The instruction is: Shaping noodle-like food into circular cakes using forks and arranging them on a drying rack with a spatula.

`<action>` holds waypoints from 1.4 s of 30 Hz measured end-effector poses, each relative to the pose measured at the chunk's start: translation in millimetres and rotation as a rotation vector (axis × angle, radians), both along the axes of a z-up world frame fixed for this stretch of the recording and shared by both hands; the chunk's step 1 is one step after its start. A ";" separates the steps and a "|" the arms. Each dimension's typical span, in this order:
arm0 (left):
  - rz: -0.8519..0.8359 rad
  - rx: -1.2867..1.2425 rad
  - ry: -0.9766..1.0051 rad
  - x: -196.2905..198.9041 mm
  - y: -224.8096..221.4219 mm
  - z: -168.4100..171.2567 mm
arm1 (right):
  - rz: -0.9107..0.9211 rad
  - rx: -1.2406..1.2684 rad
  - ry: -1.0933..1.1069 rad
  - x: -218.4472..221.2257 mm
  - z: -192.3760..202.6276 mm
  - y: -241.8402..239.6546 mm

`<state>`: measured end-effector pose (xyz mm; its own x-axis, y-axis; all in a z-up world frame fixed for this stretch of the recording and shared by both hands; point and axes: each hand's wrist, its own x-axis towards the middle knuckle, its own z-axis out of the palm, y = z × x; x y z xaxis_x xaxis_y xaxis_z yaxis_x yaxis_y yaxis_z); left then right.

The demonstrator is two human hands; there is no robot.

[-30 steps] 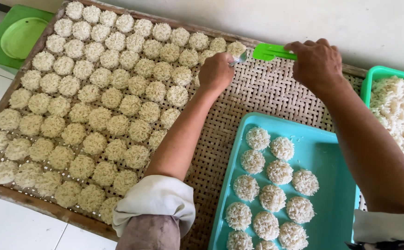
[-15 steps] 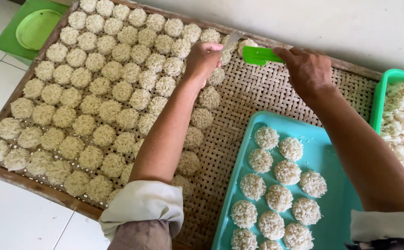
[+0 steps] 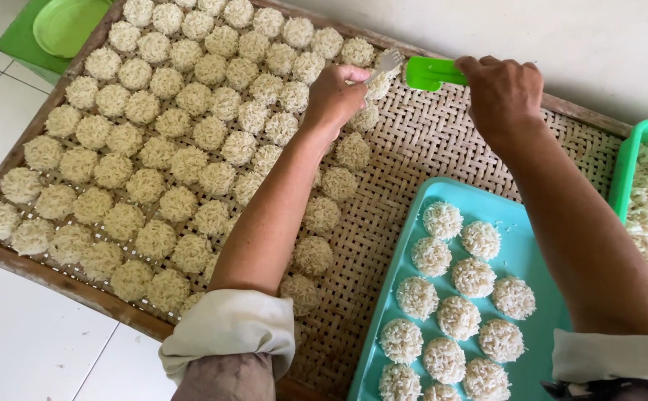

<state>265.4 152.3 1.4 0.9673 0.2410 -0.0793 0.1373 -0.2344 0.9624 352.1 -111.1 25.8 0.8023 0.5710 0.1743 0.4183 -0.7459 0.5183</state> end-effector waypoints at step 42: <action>-0.122 0.311 0.099 4.5 -26.7 -23.8 | -0.061 -0.068 0.017 -1.1 -11.5 -23.7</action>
<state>270.0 125.5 -22.4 0.9817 0.1514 -0.1151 0.1793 -0.5345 0.8259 351.0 -134.7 14.3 0.8383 0.5312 0.1224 0.3826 -0.7333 0.5620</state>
